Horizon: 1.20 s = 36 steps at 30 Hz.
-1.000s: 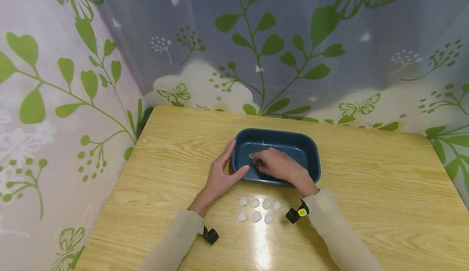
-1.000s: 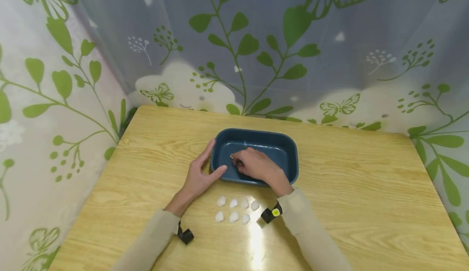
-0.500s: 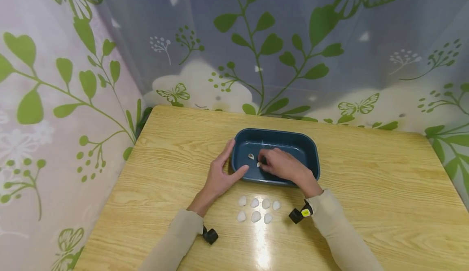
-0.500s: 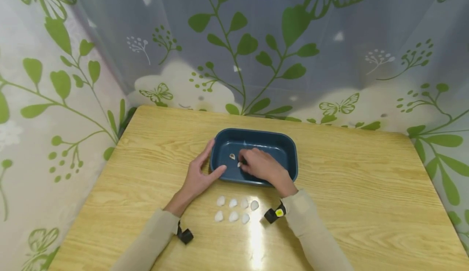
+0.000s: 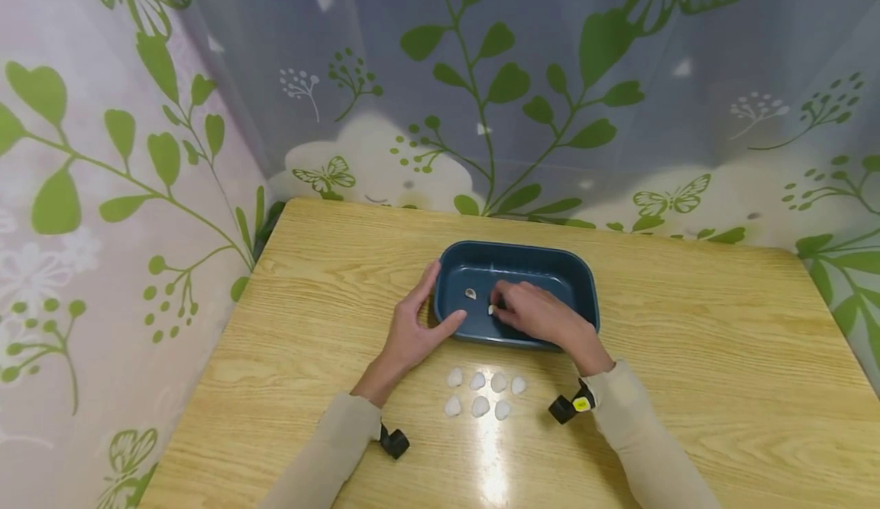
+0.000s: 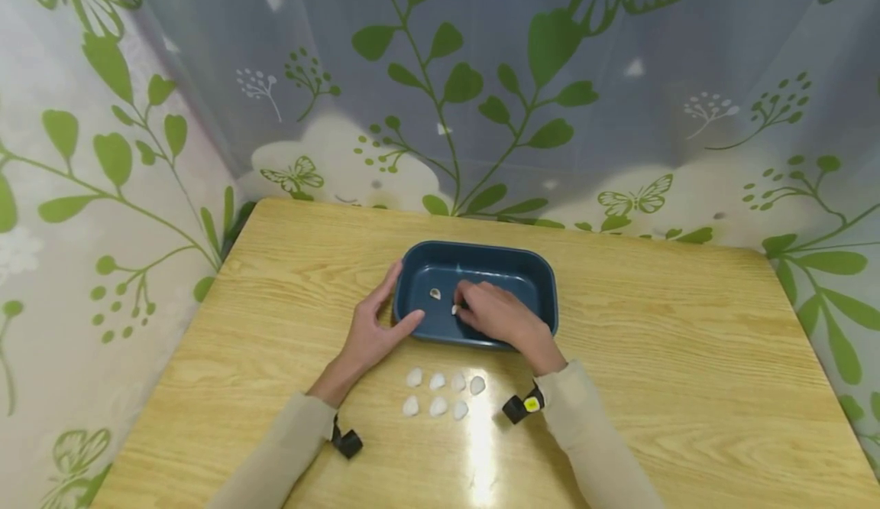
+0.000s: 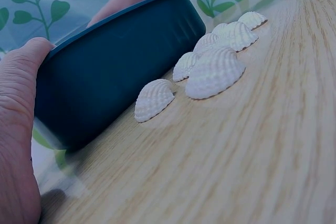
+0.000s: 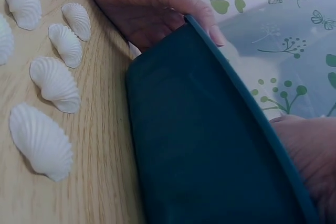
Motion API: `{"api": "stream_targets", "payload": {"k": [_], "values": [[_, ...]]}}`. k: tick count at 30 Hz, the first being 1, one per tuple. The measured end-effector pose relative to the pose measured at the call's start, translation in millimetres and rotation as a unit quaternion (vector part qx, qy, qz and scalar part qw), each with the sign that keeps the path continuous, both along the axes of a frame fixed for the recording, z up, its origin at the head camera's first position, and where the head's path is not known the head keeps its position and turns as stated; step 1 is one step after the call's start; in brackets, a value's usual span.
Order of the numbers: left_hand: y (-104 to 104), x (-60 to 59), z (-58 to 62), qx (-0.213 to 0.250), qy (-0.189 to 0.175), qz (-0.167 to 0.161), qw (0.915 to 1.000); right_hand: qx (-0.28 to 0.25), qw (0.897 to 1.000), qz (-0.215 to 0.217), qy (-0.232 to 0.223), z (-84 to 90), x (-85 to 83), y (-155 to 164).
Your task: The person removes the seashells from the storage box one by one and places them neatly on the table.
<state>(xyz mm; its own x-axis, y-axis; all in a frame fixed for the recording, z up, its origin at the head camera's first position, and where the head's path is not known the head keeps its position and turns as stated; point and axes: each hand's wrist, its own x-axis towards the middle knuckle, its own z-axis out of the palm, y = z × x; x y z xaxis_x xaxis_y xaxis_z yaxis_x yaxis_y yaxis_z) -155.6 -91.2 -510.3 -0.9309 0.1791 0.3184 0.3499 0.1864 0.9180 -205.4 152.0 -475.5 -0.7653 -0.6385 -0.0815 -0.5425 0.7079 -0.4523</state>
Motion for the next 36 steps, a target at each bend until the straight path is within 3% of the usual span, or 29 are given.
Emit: {"api": "stream_targets", "payload": {"k": [15,26,36], "values": [[0,1.2,2.2,-0.002,0.0,0.002,1.0,-0.056,0.998,0.004,0.017,18.4,19.6,14],[0,1.7,2.5,0.0,-0.003,-0.003,1.0,-0.055,0.997,-0.015,0.048,37.9,57.0,21],[0,1.9,3.7,-0.002,0.003,-0.004,1.0,-0.077,0.997,-0.021,0.011,42.8,88.0,38]]}}
